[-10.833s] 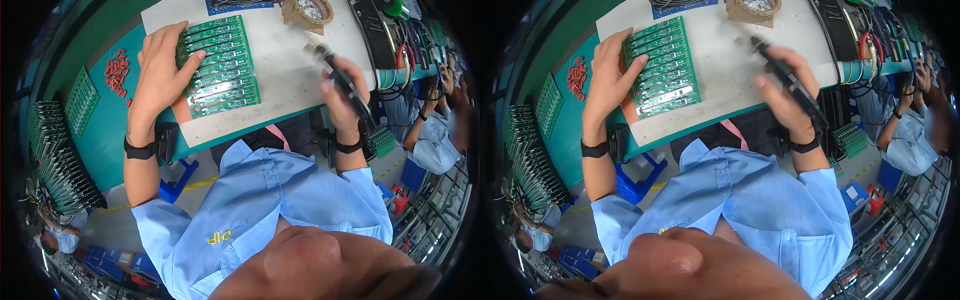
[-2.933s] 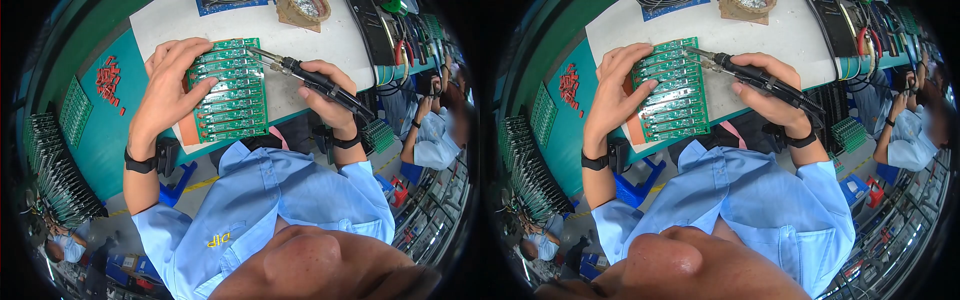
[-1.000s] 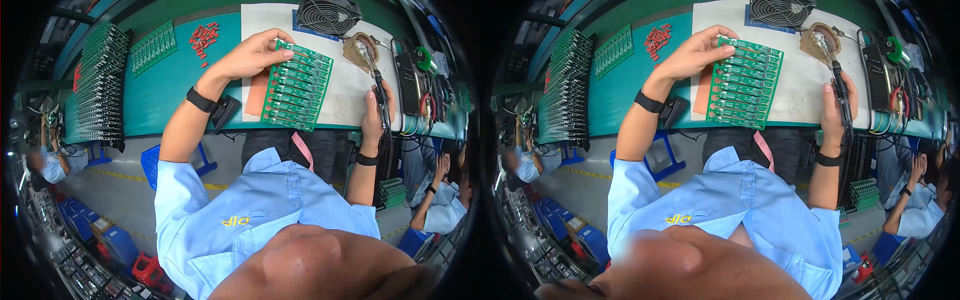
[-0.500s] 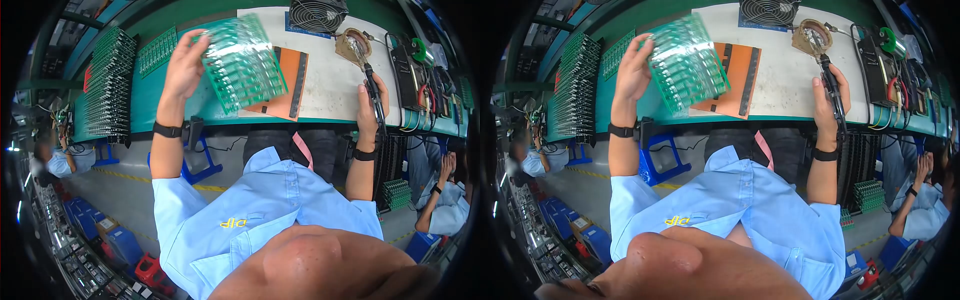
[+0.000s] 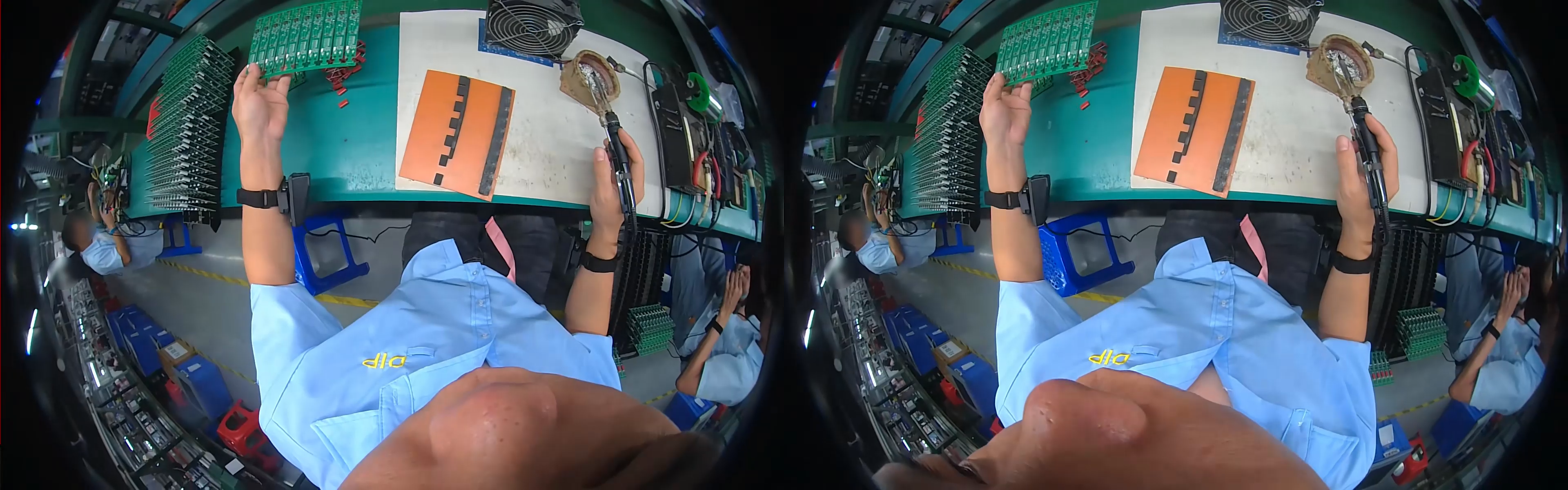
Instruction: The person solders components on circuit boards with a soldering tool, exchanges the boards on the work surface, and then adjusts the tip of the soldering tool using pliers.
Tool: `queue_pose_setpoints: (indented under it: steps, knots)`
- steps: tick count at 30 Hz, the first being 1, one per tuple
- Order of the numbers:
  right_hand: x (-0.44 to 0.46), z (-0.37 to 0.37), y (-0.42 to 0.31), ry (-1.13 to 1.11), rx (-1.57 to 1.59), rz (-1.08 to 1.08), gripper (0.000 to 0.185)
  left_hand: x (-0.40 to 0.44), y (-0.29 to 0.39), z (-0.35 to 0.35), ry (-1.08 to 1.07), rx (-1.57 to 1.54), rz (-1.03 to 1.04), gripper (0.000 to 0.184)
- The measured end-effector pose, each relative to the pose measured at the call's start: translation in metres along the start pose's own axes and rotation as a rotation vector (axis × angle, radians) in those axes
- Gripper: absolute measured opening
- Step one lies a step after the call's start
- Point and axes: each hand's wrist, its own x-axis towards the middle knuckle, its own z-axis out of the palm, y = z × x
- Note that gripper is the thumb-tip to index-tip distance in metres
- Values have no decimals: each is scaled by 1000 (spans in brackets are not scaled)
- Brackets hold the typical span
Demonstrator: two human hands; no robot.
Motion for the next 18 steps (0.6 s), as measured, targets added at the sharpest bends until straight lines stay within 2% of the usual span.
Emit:
queue_pose_setpoints:
  steps: [4,8,11,15,18]
  knots:
    - [0,-1,-3,-22,-38,7,42,11,8,-35,51,-49,16,21]
    - [1,-2,1,-2,-28,3,41,26,19,-68,161,7,163,24]
    - [1,1,2,34,-2,10,40,29,13,-87,283,-12,59,30]
    - [4,0,8,95,8,-15,39,31,1,-96,372,-13,18,32]
    - [0,-1,22,120,-12,-59,39,32,-1,-102,353,-68,4,31]
